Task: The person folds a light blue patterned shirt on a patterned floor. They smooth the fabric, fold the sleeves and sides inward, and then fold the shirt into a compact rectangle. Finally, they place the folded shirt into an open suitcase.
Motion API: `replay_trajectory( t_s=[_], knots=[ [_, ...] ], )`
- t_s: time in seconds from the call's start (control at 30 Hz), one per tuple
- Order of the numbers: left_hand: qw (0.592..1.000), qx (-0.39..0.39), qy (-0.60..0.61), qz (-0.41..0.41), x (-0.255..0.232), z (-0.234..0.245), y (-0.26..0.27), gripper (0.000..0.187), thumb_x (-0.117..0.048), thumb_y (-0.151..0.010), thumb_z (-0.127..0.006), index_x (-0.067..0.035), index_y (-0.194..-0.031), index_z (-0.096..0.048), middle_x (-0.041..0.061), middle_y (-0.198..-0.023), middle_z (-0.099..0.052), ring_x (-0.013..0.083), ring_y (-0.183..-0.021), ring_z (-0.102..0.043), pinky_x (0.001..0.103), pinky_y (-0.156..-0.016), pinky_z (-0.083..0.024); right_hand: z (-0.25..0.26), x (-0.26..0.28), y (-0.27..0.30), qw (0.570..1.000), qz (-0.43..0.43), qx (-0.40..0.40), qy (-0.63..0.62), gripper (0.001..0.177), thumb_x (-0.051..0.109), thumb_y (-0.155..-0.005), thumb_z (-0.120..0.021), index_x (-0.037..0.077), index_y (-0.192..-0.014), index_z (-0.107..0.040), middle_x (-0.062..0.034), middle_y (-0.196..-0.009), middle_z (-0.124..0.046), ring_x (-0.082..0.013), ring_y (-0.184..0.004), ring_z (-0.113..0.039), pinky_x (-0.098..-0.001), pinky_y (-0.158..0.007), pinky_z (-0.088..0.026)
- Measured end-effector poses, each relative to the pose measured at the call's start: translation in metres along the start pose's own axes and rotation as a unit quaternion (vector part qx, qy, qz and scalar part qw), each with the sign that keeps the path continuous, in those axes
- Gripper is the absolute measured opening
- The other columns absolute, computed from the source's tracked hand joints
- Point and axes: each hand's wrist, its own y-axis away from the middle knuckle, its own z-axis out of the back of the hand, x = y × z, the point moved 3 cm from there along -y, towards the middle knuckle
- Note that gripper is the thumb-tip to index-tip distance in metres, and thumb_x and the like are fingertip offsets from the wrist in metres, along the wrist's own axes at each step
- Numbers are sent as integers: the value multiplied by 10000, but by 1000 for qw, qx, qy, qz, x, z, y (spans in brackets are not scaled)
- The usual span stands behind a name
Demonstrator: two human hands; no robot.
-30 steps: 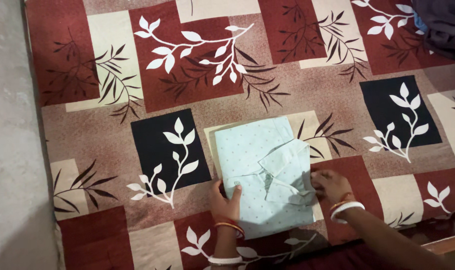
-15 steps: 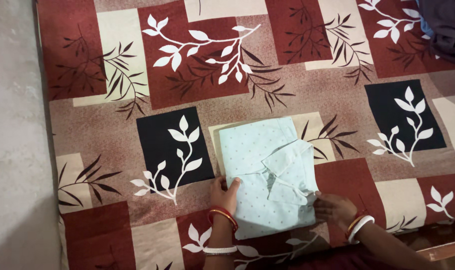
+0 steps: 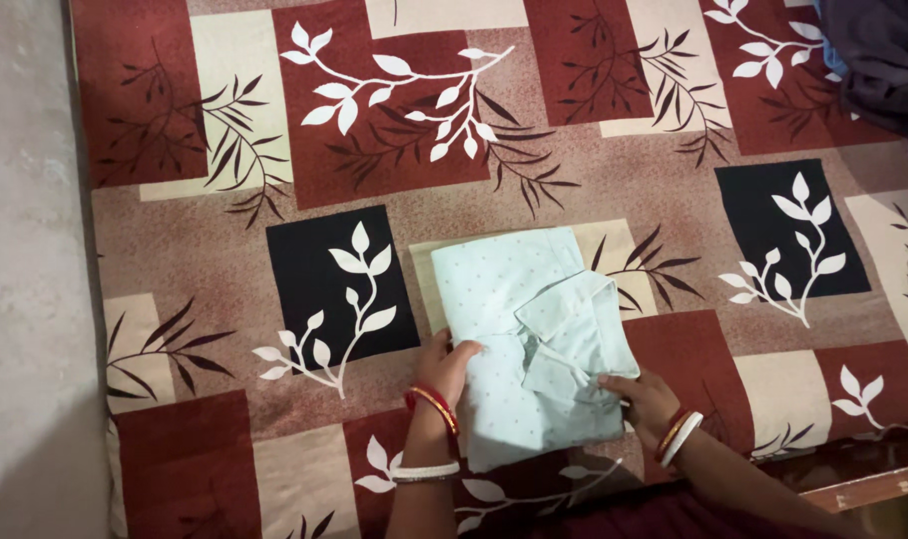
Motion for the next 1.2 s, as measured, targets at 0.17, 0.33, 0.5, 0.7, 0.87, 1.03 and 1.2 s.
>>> replay_trajectory(
  t_s=[0.17,0.33,0.5,0.7,0.87,1.03,1.2],
  knots=[
    [998,39,50,17,-17,-6,21,422,-115,-791,-701,43,-1181,-688,165,-1034,-741,235,-907,-681,319,-810,-532,0,14,2,995,91,-1,42,393,78,-825,-734,-67,-1183,-663,-175,-1045,-762,-256,-920,-736,-407,-824,-601],
    [986,38,145,-74,-3,-4,54,480,-166,-836,-725,72,-1243,-634,180,-1126,-732,253,-1021,-699,361,-933,-578,-1,67,7,941,147,-11,304,352,161,-836,-753,-40,-1125,-737,-165,-949,-799,-243,-809,-748,-398,-726,-611],
    [988,-65,137,16,18,-10,94,640,-140,-779,-760,-5,-1368,-549,145,-1233,-696,221,-1105,-667,354,-972,-523,-19,133,-12,866,179,43,465,428,247,-794,-790,43,-1166,-732,-118,-954,-812,-202,-835,-772,-357,-770,-614],
    [983,-57,160,70,73,-33,117,672,-138,-826,-793,-51,-1417,-485,122,-1287,-656,215,-1083,-657,375,-931,-546,-37,169,-65,732,270,150,608,484,283,-767,-766,78,-1201,-712,-99,-1040,-765,-209,-941,-724,-384,-838,-561],
    [966,-25,154,207,123,-34,107,611,-224,-859,-780,-19,-1395,-570,204,-1166,-729,249,-838,-714,375,-727,-587,-24,161,-115,753,166,140,621,437,308,-750,-764,64,-1113,-758,-113,-989,-819,-216,-897,-753,-375,-841,-580],
    [950,-110,216,194,101,8,100,628,-237,-833,-734,-119,-1405,-505,118,-1242,-686,229,-979,-702,389,-789,-574,1,153,-122,792,129,131,582,490,440,-809,-757,61,-1120,-759,-99,-1010,-811,-203,-928,-732,-358,-844,-560],
    [937,-219,227,153,56,60,84,618,-206,-859,-722,-56,-1411,-488,142,-1268,-636,263,-1061,-644,408,-901,-535,41,136,-108,904,-46,63,420,551,507,-854,-666,96,-1213,-745,-61,-1048,-768,-224,-952,-700,-389,-855,-565]
  ],
)
